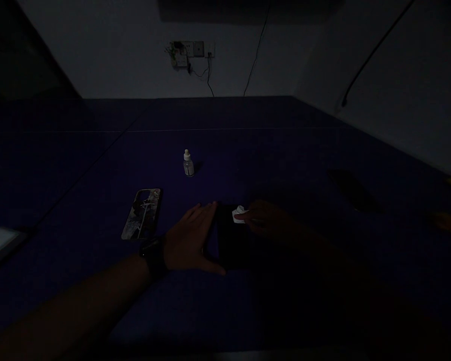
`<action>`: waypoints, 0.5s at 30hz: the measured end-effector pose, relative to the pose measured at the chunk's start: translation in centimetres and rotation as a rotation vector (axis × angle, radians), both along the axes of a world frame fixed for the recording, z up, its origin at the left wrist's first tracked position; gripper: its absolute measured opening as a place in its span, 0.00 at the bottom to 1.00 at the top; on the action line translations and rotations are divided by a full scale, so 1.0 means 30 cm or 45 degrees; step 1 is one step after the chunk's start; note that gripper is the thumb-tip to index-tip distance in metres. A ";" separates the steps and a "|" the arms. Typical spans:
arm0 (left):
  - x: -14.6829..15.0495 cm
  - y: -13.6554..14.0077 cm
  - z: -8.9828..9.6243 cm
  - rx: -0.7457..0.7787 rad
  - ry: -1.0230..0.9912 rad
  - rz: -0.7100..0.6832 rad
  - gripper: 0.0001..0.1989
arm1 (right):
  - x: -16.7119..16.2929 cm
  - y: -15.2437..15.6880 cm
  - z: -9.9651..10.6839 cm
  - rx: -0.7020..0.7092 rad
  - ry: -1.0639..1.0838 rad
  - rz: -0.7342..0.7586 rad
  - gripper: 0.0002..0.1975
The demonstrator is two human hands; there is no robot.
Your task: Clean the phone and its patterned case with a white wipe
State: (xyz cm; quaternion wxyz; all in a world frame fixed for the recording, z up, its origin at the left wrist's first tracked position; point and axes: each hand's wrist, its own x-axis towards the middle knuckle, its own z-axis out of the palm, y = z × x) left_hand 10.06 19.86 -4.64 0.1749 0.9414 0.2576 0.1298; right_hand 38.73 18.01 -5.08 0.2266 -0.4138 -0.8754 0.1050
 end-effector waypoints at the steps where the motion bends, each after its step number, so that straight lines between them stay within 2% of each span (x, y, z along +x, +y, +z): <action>1: -0.001 0.000 -0.001 0.007 0.006 -0.002 0.69 | -0.004 0.003 -0.004 0.022 0.005 -0.053 0.17; 5: -0.003 0.001 -0.006 0.026 0.016 0.002 0.69 | -0.021 0.020 -0.024 0.013 0.049 -0.183 0.18; 10: -0.004 0.001 -0.007 0.021 -0.021 -0.004 0.69 | -0.023 0.029 -0.036 -0.003 0.136 -0.182 0.18; 15: -0.005 0.001 -0.007 0.029 -0.038 -0.029 0.68 | -0.027 0.031 -0.031 0.002 0.103 -0.206 0.17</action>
